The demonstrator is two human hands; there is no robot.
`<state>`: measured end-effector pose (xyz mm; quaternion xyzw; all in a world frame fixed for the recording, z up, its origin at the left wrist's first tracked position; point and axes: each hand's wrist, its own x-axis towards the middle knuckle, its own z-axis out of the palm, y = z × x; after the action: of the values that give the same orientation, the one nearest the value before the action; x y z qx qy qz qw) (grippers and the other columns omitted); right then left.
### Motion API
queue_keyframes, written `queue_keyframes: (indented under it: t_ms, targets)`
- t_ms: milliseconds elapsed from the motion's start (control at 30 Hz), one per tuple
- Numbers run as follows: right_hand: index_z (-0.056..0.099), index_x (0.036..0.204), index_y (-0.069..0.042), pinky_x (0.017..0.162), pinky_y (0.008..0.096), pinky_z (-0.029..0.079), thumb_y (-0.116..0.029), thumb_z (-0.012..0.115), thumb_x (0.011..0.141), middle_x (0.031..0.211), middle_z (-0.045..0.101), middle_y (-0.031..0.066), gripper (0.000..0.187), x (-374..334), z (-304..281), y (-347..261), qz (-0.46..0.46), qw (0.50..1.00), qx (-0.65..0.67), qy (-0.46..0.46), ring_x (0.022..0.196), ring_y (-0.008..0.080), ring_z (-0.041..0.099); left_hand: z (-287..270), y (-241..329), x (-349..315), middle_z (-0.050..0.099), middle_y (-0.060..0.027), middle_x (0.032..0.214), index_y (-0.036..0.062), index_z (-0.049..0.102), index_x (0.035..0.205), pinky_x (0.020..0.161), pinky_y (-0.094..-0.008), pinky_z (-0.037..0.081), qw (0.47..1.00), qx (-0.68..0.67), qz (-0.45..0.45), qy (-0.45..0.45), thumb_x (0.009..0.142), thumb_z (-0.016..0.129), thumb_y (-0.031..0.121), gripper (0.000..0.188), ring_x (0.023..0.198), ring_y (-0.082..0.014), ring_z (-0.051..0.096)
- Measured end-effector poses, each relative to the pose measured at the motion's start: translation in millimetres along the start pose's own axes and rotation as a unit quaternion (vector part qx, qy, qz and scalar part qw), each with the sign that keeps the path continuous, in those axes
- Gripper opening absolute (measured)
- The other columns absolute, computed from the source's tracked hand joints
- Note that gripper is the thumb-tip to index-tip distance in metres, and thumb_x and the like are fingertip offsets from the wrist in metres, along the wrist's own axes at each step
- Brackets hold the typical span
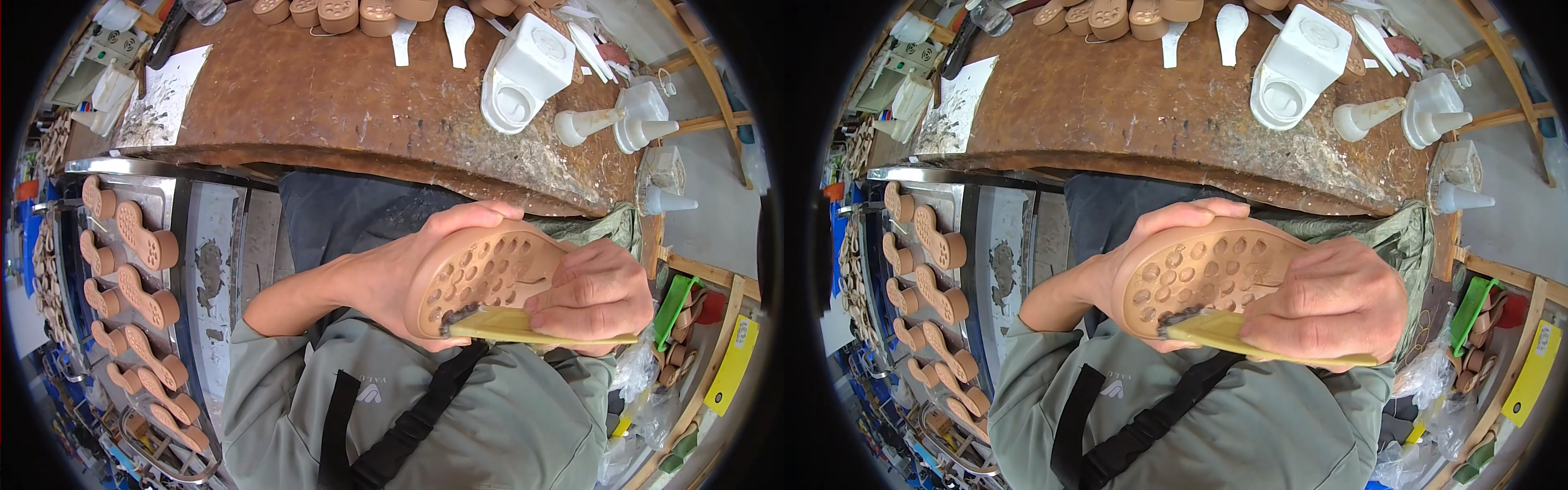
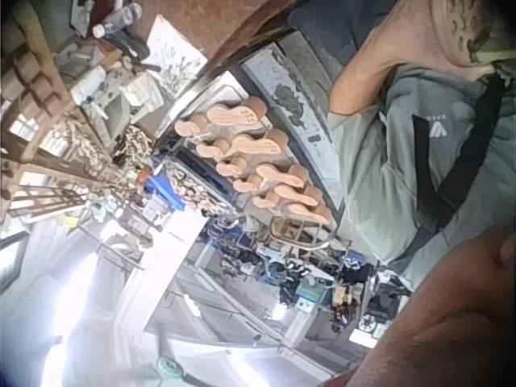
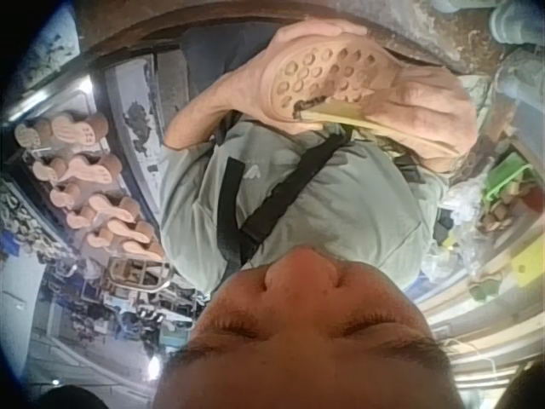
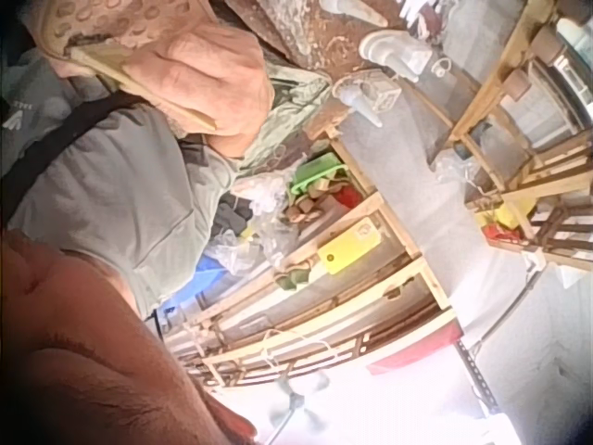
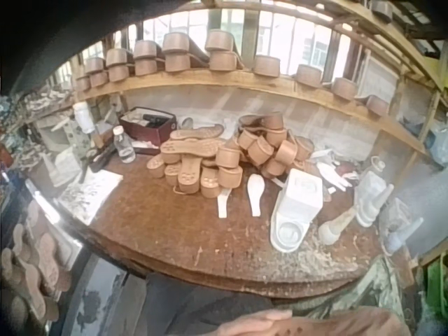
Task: The person repeatedly applies a clear adhesive to the bottom of multiple brown shoe soles using a small brush. They dip the brush into a white container, spread the glue across the textured surface, and place each treated sole onto a wooden rack. The process is repeated for several soles throughout the clip.
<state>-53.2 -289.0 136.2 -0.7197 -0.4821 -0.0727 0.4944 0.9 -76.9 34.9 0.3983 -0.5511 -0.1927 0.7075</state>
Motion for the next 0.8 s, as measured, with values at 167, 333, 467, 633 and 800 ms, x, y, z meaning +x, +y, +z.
queue_keyframes:
  t_ms: [167, 333, 467, 633, 800]
  targets:
    - [0.068, 0.08, 0.004, 0.043, 0.0269, 0.044, -0.001, 0.072, 0.072, 0.072, 0.066, 0.0136, 0.01, -20.2, -9.1, 1.0, 0.144, 0.982, 0.025, 0.121, 0.051, 0.0177, 0.061, -16.4, -14.5, -0.8, 0.031, -0.0251, 0.138, 0.0023, 0.017, 0.141, 0.105, -0.0476, 0.035, 0.991, -0.108, -0.036, 0.074, 0.058, 0.086, 0.022, 0.11, 0.129, -0.0349, 0.037]
    - [0.063, 0.089, 0.007, 0.047, 0.0225, 0.044, -0.001, 0.066, 0.082, 0.069, 0.061, 0.0112, 0.01, 9.3, 19.1, 10.8, 0.249, 0.872, 0.07, 0.416, 0.052, 0.0111, 0.056, -21.2, -12.0, 17.4, 0.045, -0.0193, 0.131, 0.0023, 0.035, 0.137, 0.102, -0.0464, 0.039, 0.854, -0.412, -0.069, 0.309, 0.072, 0.062, 0.059, 0.09, 0.122, -0.034, 0.046]
    - [0.064, 0.09, 0.006, 0.049, 0.0235, 0.045, 0.003, 0.066, 0.081, 0.072, 0.064, 0.0125, 0.01, 31.3, 29.5, 26.8, 0.185, 0.908, -0.071, 0.369, 0.055, 0.0133, 0.058, -7.6, 9.5, 29.1, 0.047, -0.0212, 0.13, 0.0027, 0.034, 0.138, 0.097, -0.0436, 0.043, 0.828, -0.449, -0.042, 0.333, 0.081, 0.043, 0.064, 0.084, 0.117, -0.0315, 0.051]
    - [0.065, 0.09, 0.006, 0.053, 0.0259, 0.048, 0.005, 0.068, 0.075, 0.075, 0.066, 0.0137, 0.015, 41.0, 28.8, 29.6, 0.153, 0.922, -0.155, 0.321, 0.058, 0.018, 0.061, 3.8, 9.3, 18.7, 0.044, -0.0225, 0.134, 0.0038, 0.029, 0.142, 0.096, -0.0424, 0.044, 0.794, -0.511, 0.017, 0.328, 0.087, 0.037, 0.062, 0.08, 0.12, -0.0317, 0.049]
    - [0.065, 0.088, 0.006, 0.054, 0.0277, 0.05, 0.005, 0.07, 0.073, 0.072, 0.066, 0.0129, 0.016, 44.4, 27.8, 26.7, 0.132, 0.936, -0.172, 0.278, 0.057, 0.0198, 0.062, 3.9, 16.1, 27.3, 0.037, -0.023, 0.139, 0.005, 0.023, 0.145, 0.099, -0.0438, 0.042, 0.821, -0.482, -0.037, 0.303, 0.088, 0.034, 0.064, 0.083, 0.124, -0.0315, 0.045]
